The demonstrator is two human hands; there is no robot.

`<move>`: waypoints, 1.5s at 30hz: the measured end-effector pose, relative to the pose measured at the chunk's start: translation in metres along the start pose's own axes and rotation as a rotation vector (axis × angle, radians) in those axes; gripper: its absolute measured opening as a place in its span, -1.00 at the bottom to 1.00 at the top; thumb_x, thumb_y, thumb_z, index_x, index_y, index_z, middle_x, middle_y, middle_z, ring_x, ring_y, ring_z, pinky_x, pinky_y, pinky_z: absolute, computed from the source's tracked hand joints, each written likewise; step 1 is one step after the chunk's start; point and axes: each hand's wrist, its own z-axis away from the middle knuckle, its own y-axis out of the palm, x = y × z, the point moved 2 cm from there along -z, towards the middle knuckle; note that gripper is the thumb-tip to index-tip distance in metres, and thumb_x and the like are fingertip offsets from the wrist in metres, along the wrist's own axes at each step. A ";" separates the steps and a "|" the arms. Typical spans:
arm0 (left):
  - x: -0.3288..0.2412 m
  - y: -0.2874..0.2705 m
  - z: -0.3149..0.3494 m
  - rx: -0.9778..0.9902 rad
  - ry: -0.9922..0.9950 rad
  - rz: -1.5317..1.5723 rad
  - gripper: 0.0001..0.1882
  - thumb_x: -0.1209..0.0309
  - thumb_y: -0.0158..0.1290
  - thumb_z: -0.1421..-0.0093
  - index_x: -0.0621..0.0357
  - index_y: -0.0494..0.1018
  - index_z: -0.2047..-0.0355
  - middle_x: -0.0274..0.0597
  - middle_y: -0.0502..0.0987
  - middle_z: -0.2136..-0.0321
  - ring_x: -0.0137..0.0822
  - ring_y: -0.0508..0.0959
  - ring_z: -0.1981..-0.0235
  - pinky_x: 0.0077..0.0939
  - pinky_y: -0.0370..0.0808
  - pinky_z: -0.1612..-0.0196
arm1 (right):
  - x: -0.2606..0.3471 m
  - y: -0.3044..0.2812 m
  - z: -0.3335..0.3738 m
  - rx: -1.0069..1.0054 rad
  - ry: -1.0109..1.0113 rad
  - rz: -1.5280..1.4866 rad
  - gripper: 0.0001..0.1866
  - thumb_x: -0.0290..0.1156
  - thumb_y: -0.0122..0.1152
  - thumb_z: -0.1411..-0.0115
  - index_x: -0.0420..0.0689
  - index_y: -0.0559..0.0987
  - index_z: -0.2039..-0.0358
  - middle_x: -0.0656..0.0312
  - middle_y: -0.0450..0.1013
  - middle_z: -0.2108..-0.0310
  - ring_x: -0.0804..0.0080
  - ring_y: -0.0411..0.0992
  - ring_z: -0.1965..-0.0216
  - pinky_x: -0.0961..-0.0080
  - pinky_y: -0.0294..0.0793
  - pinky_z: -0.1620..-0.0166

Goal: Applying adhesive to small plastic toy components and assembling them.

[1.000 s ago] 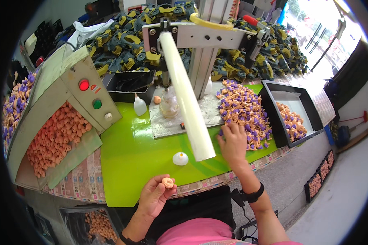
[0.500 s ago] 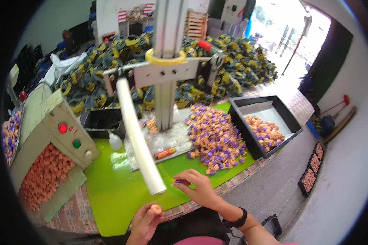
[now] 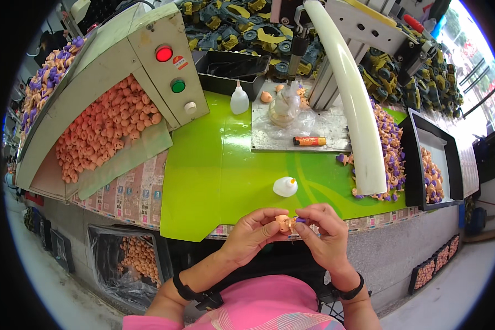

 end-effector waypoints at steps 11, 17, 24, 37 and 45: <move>0.001 0.000 0.001 -0.025 0.121 -0.164 -0.68 0.44 0.12 -0.18 0.25 0.43 0.06 -0.14 0.54 0.23 -0.35 0.57 0.20 -0.45 0.58 0.09 | 0.011 -0.004 0.002 -0.001 -0.078 0.246 -0.75 -0.60 0.35 0.01 -0.19 0.61 0.25 0.18 0.45 0.43 0.47 0.46 0.43 0.59 0.44 0.37; 0.001 0.000 0.002 0.006 0.098 -0.095 -0.71 0.43 0.15 -0.17 0.28 0.45 0.11 -0.14 0.56 0.31 -0.36 0.59 0.30 -0.50 0.59 0.19 | 0.003 -0.010 0.001 0.047 0.054 0.108 -0.76 -0.57 0.36 0.02 -0.18 0.63 0.27 0.20 0.47 0.46 0.47 0.45 0.45 0.60 0.42 0.39; -0.004 0.004 0.007 0.004 0.057 -0.213 -0.70 0.34 0.17 -0.14 0.27 0.46 0.18 -0.12 0.55 0.32 -0.33 0.59 0.33 -0.47 0.61 0.24 | 0.011 -0.013 0.001 0.118 -0.049 0.234 -0.76 -0.54 0.43 0.09 -0.16 0.66 0.34 0.23 0.48 0.50 0.49 0.44 0.49 0.60 0.40 0.44; 0.006 0.008 0.001 -0.039 -0.082 0.136 -0.74 0.32 0.11 -0.21 0.24 0.39 0.22 -0.19 0.48 0.30 -0.37 0.55 0.30 -0.52 0.59 0.21 | 0.016 -0.013 -0.013 0.060 -0.126 0.257 -0.78 -0.56 0.41 0.09 -0.14 0.68 0.35 0.20 0.52 0.49 0.43 0.46 0.50 0.56 0.43 0.43; -0.027 0.001 0.012 0.019 0.043 0.026 -0.78 0.43 0.08 -0.22 0.15 0.39 0.13 -0.29 0.50 0.33 -0.38 0.55 0.33 -0.56 0.57 0.22 | 0.034 -0.016 -0.053 0.337 -0.209 0.224 -0.66 -0.43 0.32 -0.06 -0.15 0.57 0.11 0.12 0.48 0.32 0.20 0.47 0.27 0.40 0.47 0.18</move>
